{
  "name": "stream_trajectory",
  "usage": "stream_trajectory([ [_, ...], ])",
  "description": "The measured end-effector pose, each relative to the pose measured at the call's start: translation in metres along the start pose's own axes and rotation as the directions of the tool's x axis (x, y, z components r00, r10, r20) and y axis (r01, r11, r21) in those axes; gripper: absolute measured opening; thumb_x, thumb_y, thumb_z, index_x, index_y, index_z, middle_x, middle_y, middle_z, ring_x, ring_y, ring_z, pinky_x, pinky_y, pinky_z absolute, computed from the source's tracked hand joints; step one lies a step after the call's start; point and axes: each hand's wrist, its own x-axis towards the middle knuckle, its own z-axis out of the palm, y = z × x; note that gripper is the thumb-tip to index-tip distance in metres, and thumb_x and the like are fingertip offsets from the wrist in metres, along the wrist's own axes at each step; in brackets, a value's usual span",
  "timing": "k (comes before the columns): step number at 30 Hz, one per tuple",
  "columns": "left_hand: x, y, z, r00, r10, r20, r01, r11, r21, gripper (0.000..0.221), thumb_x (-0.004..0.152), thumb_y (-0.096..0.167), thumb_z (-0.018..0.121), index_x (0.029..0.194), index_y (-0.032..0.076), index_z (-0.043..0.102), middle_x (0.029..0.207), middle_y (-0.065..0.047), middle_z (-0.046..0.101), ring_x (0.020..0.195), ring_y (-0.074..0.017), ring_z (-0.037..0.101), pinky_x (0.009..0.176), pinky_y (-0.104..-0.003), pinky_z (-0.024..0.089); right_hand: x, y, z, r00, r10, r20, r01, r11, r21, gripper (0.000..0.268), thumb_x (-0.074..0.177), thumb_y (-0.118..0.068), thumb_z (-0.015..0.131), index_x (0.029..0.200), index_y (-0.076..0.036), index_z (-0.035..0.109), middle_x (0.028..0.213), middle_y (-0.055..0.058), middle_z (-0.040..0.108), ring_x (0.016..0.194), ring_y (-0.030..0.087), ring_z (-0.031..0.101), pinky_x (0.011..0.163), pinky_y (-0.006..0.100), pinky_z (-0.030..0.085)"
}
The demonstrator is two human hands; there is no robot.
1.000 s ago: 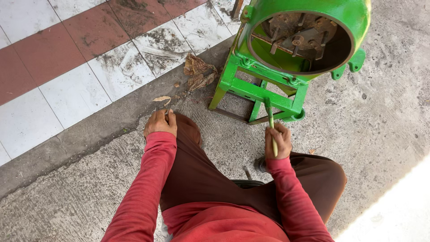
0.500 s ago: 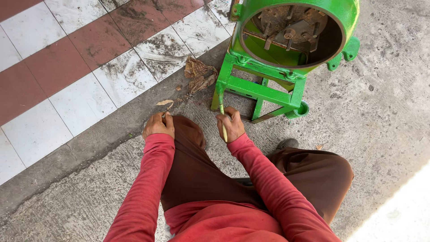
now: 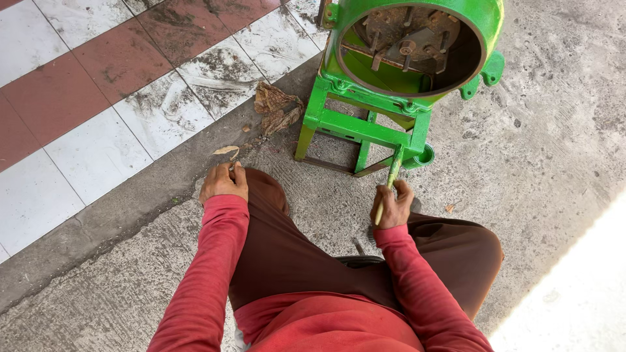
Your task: The person paints a green industrial machine using a brush dipped into a small container of green paint, covering various surfaces including the main body and the support frame.
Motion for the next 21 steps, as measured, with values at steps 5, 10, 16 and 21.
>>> stream_trajectory([
  [5,-0.001,-0.004,0.000,0.998,-0.051,0.046,0.053,0.997,-0.052,0.023,0.098,0.034,0.070,0.096,0.012,0.075,0.089,-0.005,0.071,0.078,-0.0293,0.068,0.071,-0.046,0.053,0.018,-0.028,0.059,0.997,-0.074,0.007,0.074,0.997,0.036,0.021,0.089,-0.003,0.076,0.108,-0.008,0.070,0.123,0.026,0.054,0.108,0.040,0.060,0.079,0.043,0.059],
  [10,0.000,-0.004,-0.003,1.000,-0.028,0.012,0.029,0.997,-0.078,0.022,0.098,0.033,0.070,0.098,0.011,0.075,0.090,-0.006,0.071,0.078,-0.0302,0.068,0.071,-0.047,0.053,0.038,-0.077,0.079,0.972,-0.215,0.096,0.170,0.923,0.346,0.020,0.093,-0.002,0.077,0.110,-0.008,0.069,0.121,0.019,0.055,0.101,0.034,0.064,0.081,0.039,0.060],
  [16,-0.001,-0.002,-0.008,1.000,-0.005,0.000,0.005,0.996,-0.085,0.023,0.100,0.032,0.069,0.097,0.011,0.075,0.092,-0.007,0.071,0.080,-0.0309,0.068,0.073,-0.047,0.053,0.066,-0.092,0.045,0.987,-0.070,0.142,-0.008,0.873,0.487,0.025,0.092,-0.004,0.077,0.115,-0.010,0.069,0.123,0.014,0.062,0.104,0.030,0.068,0.084,0.037,0.060],
  [21,0.001,-0.001,-0.007,0.999,-0.042,0.014,0.043,0.996,-0.079,0.026,0.099,0.036,0.068,0.095,0.011,0.075,0.089,-0.006,0.071,0.081,-0.0303,0.068,0.073,-0.047,0.054,0.075,-0.055,-0.044,0.965,0.213,0.151,-0.257,0.882,0.394,0.026,0.098,-0.003,0.069,0.123,-0.010,0.069,0.130,0.017,0.063,0.111,0.029,0.068,0.089,0.037,0.061],
])
